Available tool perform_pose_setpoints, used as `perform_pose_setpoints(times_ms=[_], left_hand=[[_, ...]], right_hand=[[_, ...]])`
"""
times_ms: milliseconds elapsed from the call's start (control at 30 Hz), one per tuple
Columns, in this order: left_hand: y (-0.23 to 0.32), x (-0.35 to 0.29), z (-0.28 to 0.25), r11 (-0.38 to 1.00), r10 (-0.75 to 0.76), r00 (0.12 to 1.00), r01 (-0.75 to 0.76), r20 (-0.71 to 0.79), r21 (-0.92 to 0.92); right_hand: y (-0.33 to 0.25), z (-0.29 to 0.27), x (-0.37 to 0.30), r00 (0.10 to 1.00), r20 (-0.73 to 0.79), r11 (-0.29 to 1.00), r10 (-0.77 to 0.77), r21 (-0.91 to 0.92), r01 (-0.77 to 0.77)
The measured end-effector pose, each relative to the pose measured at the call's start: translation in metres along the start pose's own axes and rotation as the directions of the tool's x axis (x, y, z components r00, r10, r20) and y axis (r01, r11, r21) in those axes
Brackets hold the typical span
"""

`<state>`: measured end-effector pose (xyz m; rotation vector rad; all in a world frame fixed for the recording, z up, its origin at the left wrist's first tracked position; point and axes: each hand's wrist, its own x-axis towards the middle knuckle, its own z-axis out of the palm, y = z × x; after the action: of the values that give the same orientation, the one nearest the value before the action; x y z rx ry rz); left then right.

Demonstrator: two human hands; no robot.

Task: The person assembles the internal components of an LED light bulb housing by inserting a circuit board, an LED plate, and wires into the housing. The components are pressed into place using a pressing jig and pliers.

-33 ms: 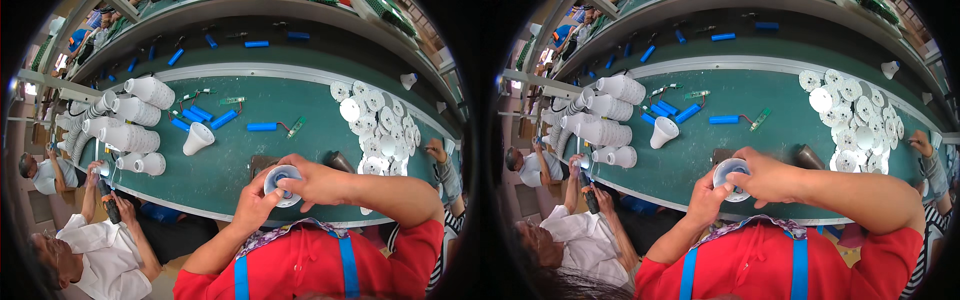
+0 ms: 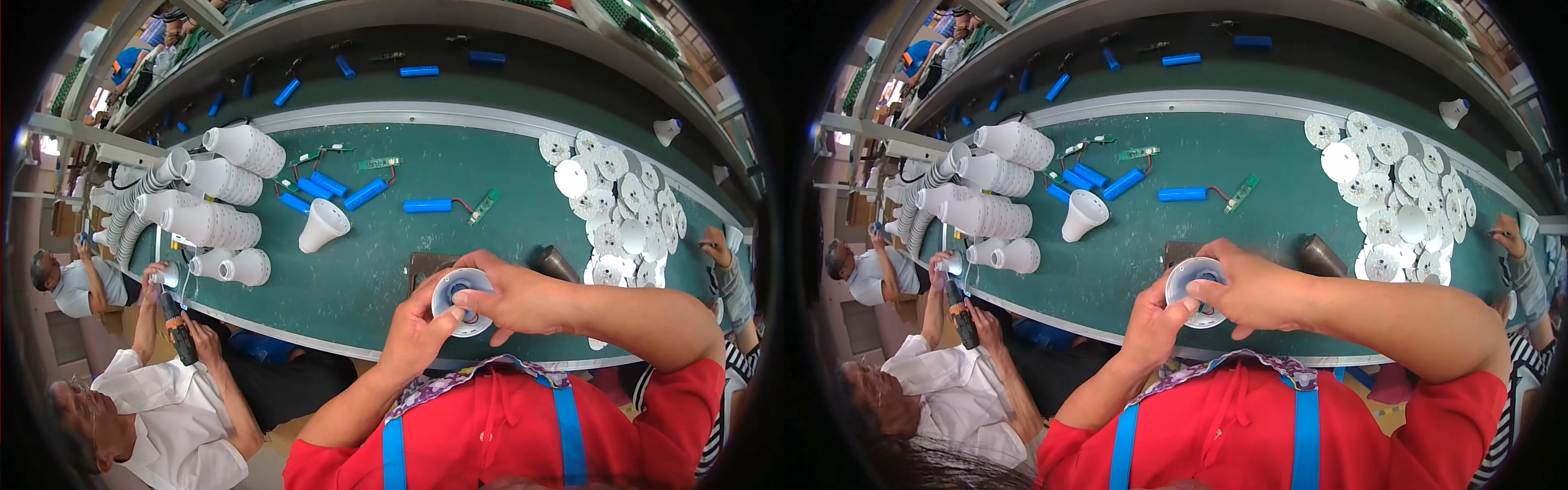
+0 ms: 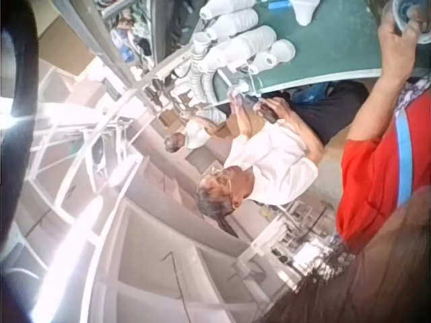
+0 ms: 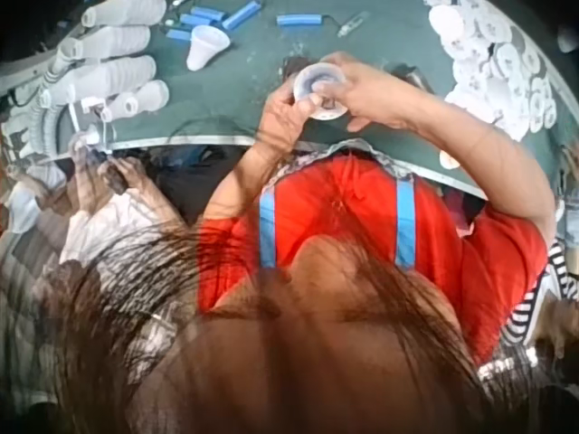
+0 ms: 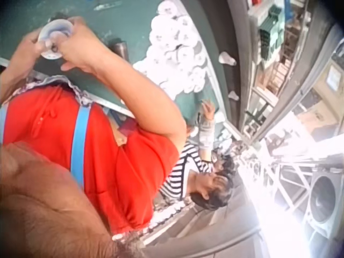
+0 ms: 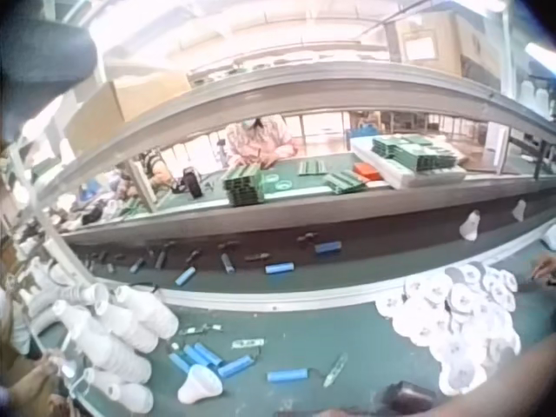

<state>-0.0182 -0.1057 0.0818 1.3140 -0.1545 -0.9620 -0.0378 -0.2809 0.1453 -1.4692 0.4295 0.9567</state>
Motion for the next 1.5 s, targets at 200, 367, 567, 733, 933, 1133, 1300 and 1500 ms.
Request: perform_pose_setpoints(times_ms=[200, 367, 567, 733, 933, 1133, 1300, 1500], left_hand=[[-0.003, 0.001, 0.000, 0.998, 0.017, 1.000, -0.017, -0.008, -0.067], [-0.006, 0.002, -0.006, 0.995, -0.024, 1.000, 0.023, -0.003, -0.098], [-0.003, -0.004, -0.003, 0.994, 0.009, 1.000, -0.008, 0.003, -0.113], [-0.018, -0.001, -0.007, 0.972, 0.233, 0.967, -0.231, 0.103, -0.034], [-0.029, 0.006, -0.003, 0.842, 0.413, 0.910, -0.365, -0.038, 0.397], [-0.023, -0.003, -0.007, 0.686, 0.475, 0.879, -0.346, -0.034, 0.640], [-0.031, 0.003, -0.005, 0.604, 0.606, 0.795, -0.463, 0.002, 0.649], [-0.026, 0.000, -0.005, 0.616, 0.534, 0.845, -0.385, -0.005, 0.687]], right_hand=[[0.006, 0.006, -0.003, 0.997, -0.078, 1.000, -0.006, -0.004, 0.006], [0.053, -0.006, -0.012, 0.906, -0.317, 0.955, -0.281, -0.183, 0.233], [0.134, -0.012, -0.012, 0.402, -0.332, 0.299, -0.853, -0.943, -0.143], [0.153, -0.022, 0.007, 0.383, -0.454, 0.381, -0.805, -0.889, -0.253], [0.149, -0.032, -0.007, 0.306, -0.535, 0.569, -0.788, -0.822, 0.029], [0.046, 0.003, -0.049, 0.229, -0.032, 0.117, -0.973, -0.923, 0.368], [0.019, 0.013, -0.045, 0.255, 0.153, -0.063, -0.955, -0.943, 0.328], [0.007, 0.016, -0.035, 0.465, 0.210, -0.137, -0.860, -0.973, 0.187]])
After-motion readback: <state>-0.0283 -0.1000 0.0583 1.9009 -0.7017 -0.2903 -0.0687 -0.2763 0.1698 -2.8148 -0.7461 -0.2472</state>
